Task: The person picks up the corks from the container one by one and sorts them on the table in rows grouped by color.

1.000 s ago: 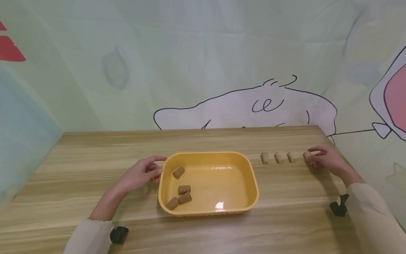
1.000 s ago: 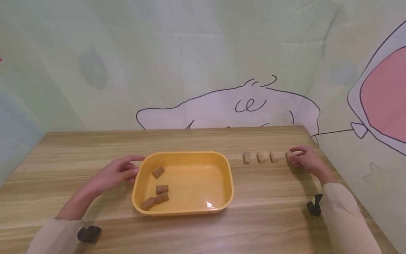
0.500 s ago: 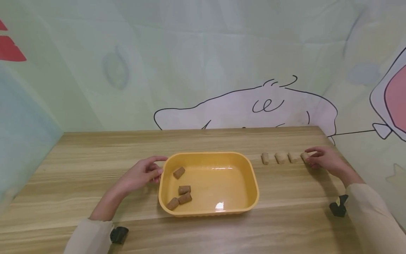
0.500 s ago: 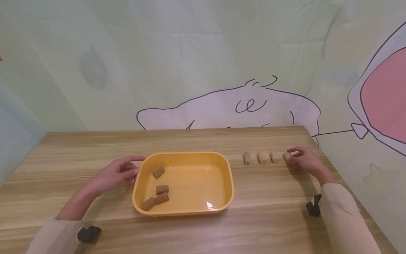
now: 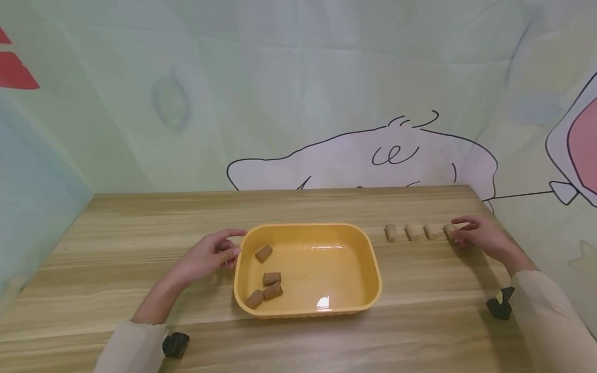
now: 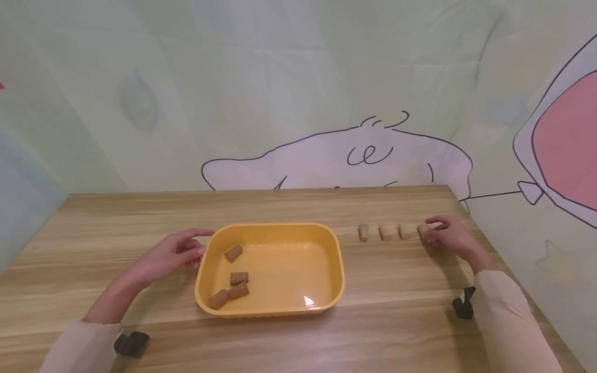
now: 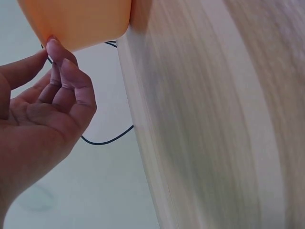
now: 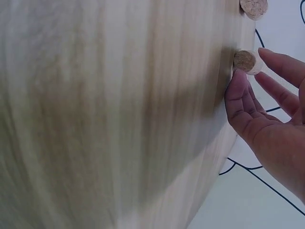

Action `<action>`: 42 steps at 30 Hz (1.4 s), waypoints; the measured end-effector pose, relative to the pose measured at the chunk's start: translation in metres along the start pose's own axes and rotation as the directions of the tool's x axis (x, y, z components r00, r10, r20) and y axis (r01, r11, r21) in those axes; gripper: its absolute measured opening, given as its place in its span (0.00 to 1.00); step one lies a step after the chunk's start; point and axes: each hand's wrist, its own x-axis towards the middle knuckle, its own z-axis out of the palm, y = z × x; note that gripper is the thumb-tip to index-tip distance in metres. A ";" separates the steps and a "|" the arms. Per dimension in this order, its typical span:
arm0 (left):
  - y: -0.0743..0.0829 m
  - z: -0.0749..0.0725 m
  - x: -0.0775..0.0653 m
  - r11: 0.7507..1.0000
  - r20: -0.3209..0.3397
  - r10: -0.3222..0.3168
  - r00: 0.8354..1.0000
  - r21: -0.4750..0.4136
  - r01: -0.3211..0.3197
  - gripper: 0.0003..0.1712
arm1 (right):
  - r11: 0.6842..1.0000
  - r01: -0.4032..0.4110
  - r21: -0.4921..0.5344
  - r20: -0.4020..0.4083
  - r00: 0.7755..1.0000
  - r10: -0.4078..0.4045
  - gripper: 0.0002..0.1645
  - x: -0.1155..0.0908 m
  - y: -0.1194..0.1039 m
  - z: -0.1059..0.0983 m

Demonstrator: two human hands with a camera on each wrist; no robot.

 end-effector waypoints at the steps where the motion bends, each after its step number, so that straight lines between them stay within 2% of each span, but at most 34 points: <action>1: 0.000 0.000 0.000 1.000 0.000 -0.005 1.000 -0.001 0.005 0.23 | 1.000 -0.003 -0.008 0.000 1.000 0.003 0.33 -0.001 0.000 -0.001; 6: 0.000 0.000 0.001 1.000 0.002 -0.012 1.000 -0.011 0.012 0.23 | 0.998 0.032 -0.062 0.005 0.999 -0.031 0.35 -0.006 -0.005 -0.009; 11: 0.000 0.000 0.000 1.000 0.001 -0.020 1.000 -0.009 0.020 0.23 | 0.988 0.075 -0.132 -0.001 0.997 -0.076 0.34 -0.010 -0.022 -0.019; 17: 0.000 0.000 0.000 1.000 0.000 -0.021 1.000 -0.008 0.021 0.23 | 0.975 0.145 -0.171 0.017 0.989 -0.144 0.32 -0.012 -0.059 -0.027; 21: -0.001 0.000 0.000 0.999 -0.010 -0.034 0.999 -0.004 0.034 0.23 | 0.966 0.182 -0.184 0.014 0.983 -0.183 0.30 -0.009 -0.093 -0.022; 25: -0.002 -0.001 0.000 1.000 -0.015 -0.030 0.999 0.004 0.030 0.22 | 0.959 0.219 -0.178 -0.001 0.975 -0.223 0.29 -0.003 -0.129 -0.005; 30: -0.003 -0.002 0.000 1.000 -0.007 -0.004 1.000 -0.004 0.004 0.23 | 0.949 0.302 -0.092 0.024 0.953 -0.301 0.29 0.008 -0.169 0.025; 36: -0.001 -0.002 0.000 1.000 -0.005 -0.011 1.000 -0.004 0.011 0.23 | 0.919 0.393 -0.025 0.113 0.915 -0.388 0.24 0.020 -0.203 0.067; 42: -0.001 -0.002 0.001 1.000 -0.011 -0.020 1.000 0.008 0.020 0.23 | 0.909 0.416 0.004 0.237 0.883 -0.405 0.22 0.031 -0.226 0.112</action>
